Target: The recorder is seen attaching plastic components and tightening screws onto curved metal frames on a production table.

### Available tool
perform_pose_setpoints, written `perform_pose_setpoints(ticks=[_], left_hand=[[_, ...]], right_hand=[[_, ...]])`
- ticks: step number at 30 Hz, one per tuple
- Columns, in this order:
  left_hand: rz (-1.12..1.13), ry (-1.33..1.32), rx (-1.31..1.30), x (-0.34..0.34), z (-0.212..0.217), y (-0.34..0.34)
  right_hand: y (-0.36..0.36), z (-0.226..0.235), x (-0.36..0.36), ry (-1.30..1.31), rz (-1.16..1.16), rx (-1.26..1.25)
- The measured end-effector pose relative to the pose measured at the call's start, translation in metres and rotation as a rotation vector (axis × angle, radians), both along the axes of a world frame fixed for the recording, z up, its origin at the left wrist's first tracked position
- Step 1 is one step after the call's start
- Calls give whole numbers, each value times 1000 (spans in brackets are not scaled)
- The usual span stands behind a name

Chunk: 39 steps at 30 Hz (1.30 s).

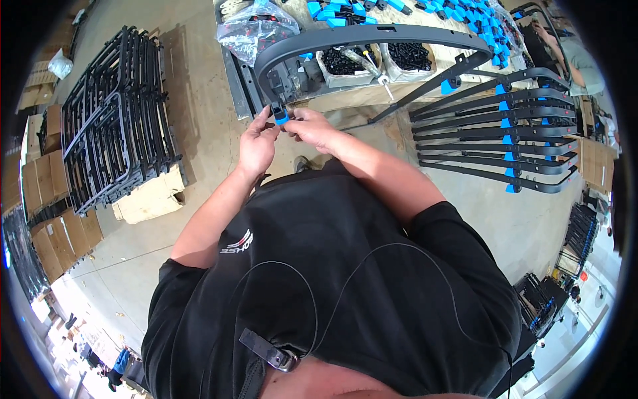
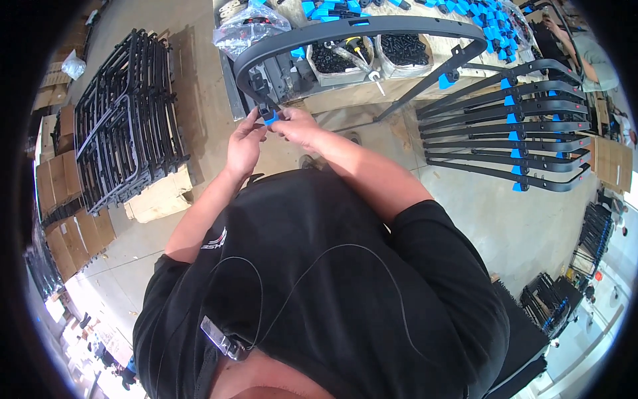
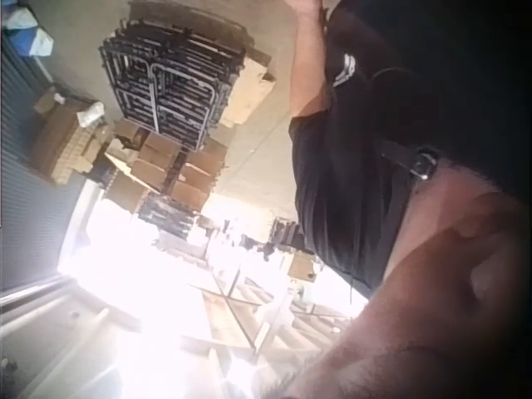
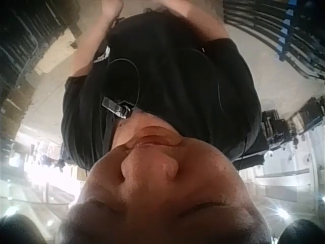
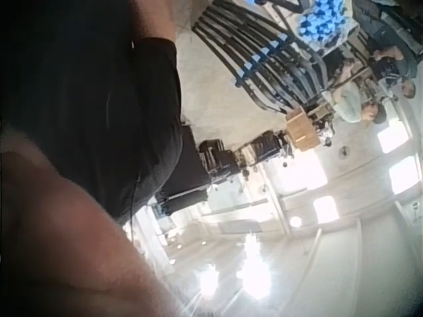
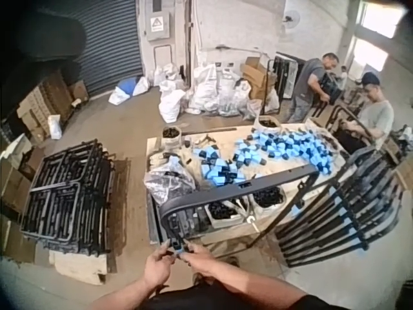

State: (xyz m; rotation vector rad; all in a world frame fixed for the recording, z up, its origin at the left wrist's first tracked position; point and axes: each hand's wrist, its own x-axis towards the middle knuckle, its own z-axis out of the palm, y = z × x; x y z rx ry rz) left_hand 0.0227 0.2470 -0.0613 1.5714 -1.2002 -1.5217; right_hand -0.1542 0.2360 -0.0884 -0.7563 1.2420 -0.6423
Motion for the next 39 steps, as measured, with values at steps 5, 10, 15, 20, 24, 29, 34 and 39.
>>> perform_pose_setpoints(ticks=[5,10,15,20,24,29,34,39], left_hand=[[-63,-424,-381,-6,27,5],[-387,-473,-822,-12,54,-2],[-457,-506,-808,-9,42,-4],[-355,-483,-846,-12,42,-6],[-266,-527,-836,-10,35,-8],[-252,-478,-745,-8,36,-13],[-195,-449,-399,-3,50,-18],[-419,-743,-350,0,36,-34]], right_hand=[[4,28,-16,-297,-191,201],[2,42,-24,-685,-50,218],[5,57,-23,-671,-83,260],[7,45,-28,-673,-138,255],[12,45,-26,-499,-127,118],[3,43,-22,-493,-128,87],[-13,36,-20,-250,-88,-15],[-27,22,-10,-142,-126,-130]])
